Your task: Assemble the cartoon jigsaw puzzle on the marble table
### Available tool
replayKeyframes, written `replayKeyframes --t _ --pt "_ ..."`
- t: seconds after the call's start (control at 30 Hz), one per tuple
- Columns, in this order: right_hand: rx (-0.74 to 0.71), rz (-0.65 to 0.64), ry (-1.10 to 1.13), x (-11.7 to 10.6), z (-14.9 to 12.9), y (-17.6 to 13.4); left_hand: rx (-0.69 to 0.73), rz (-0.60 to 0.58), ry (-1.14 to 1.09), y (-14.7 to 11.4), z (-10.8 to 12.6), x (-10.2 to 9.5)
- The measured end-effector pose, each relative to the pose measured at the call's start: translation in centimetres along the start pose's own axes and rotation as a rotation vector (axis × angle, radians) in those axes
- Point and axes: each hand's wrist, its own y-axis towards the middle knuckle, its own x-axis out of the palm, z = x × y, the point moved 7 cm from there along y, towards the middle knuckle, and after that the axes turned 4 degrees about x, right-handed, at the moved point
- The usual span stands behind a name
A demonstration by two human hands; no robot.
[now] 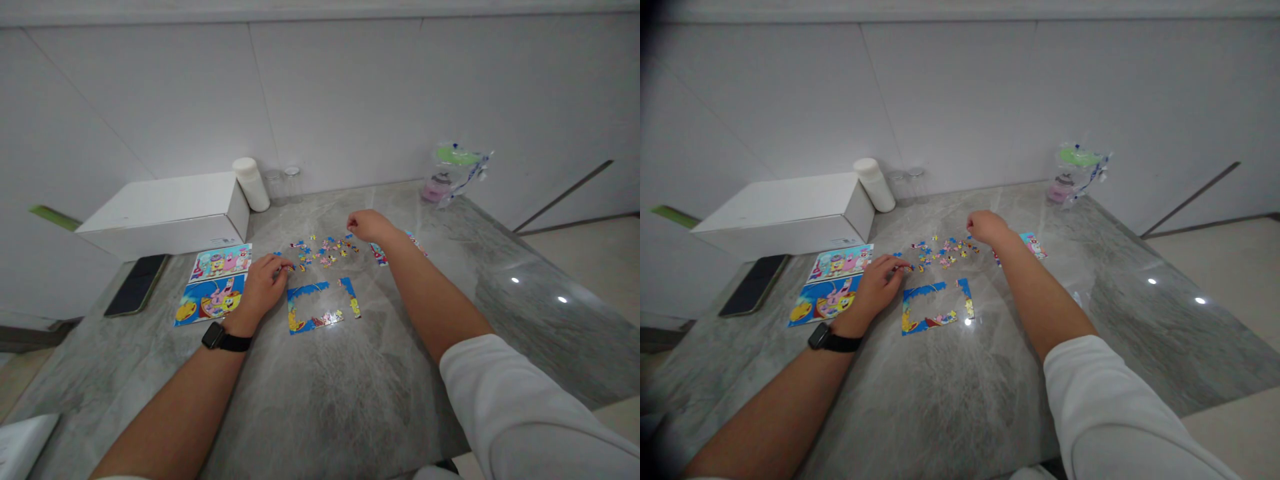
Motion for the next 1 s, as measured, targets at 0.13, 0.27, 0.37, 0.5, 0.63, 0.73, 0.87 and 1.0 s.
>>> replayKeyframes --t 0.13,0.27,0.37,0.5,0.63,0.73,0.87,1.0 --pt "0.015 -0.057 -0.031 0.7 0.6 0.2 -0.011 -0.014 0.009 0.0 0.0 0.0" --pt "0.036 -0.088 -0.041 1.3 0.7 0.2 -0.002 -0.005 0.000 0.1 0.1 -0.1" --pt "0.040 -0.095 -0.037 1.4 0.8 0.3 0.008 0.003 -0.009 0.1 0.2 -0.2" --pt "0.006 -0.112 -0.045 1.4 0.3 0.1 0.000 0.002 -0.012 0.1 0.2 -0.2" --pt "-0.099 -0.200 -0.034 2.1 -1.5 -0.6 -0.009 -0.003 -0.013 0.2 0.2 -0.2" --pt "-0.146 -0.245 -0.028 2.7 -2.7 -1.2 -0.011 0.010 -0.006 0.1 0.2 -0.2" --pt "-0.170 -0.271 -0.064 3.3 -3.4 -1.7 -0.021 0.028 -0.017 0.0 0.0 -0.2" --pt "-0.208 -0.281 -0.101 3.4 -4.0 -2.0 -0.035 0.045 -0.022 0.0 -0.2 0.0"
